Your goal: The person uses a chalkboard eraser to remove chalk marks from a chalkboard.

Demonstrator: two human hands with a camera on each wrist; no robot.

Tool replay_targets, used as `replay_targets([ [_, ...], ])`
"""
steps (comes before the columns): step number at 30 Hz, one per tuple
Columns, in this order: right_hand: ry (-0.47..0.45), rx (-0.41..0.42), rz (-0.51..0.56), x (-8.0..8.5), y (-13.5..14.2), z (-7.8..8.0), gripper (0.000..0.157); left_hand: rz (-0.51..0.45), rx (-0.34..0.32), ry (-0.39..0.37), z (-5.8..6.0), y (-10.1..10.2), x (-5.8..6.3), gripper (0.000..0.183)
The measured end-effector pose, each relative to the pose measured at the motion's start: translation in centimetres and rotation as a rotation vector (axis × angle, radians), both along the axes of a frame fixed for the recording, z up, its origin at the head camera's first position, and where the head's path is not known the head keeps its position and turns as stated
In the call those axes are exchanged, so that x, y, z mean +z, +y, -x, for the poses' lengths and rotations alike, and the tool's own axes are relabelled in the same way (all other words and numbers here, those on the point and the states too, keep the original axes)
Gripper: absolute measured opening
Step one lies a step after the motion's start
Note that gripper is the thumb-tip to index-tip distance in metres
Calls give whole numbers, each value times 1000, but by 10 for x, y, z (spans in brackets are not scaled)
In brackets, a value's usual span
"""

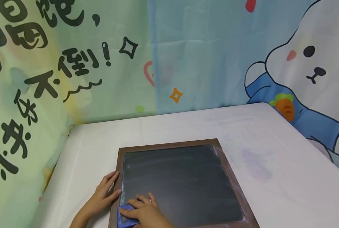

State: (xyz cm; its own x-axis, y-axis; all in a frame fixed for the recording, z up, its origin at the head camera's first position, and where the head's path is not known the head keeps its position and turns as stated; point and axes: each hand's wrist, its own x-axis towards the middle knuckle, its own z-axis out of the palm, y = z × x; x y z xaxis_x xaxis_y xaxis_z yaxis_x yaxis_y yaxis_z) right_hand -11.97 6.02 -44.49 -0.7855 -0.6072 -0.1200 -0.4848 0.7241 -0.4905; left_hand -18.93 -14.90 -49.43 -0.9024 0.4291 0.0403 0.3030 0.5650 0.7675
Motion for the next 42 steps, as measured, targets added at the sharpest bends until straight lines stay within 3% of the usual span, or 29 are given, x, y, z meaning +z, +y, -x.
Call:
replay_targets([
  [4,6,-9,-8,1,-1,-1,58,16,-6,-8,0,3,-1,68],
  [10,26,-10,95,-2,20,-7,55,12,5,8,-2,4,-2,74],
  [15,102,-66,153,-7,67,-15,52,6,12,39,-3,3,-2,74],
  [22,56,-177,94,-9,141,-24,59,10,17,-21,-9,-5,-1,76],
  [27,194,-190,37,-13,187,-33,62,18,19,12,-13,-10,-4,75],
  [32,259,-210,-22,-14,211,-38,62,16,34,15,-16,-12,-5,75],
  [37,72,-232,-1,-6,212,-34,61,18,34,50,-16,-12,-3,74],
  [42,-115,-284,52,14,208,-29,64,23,22,61,-14,-9,-5,72],
])
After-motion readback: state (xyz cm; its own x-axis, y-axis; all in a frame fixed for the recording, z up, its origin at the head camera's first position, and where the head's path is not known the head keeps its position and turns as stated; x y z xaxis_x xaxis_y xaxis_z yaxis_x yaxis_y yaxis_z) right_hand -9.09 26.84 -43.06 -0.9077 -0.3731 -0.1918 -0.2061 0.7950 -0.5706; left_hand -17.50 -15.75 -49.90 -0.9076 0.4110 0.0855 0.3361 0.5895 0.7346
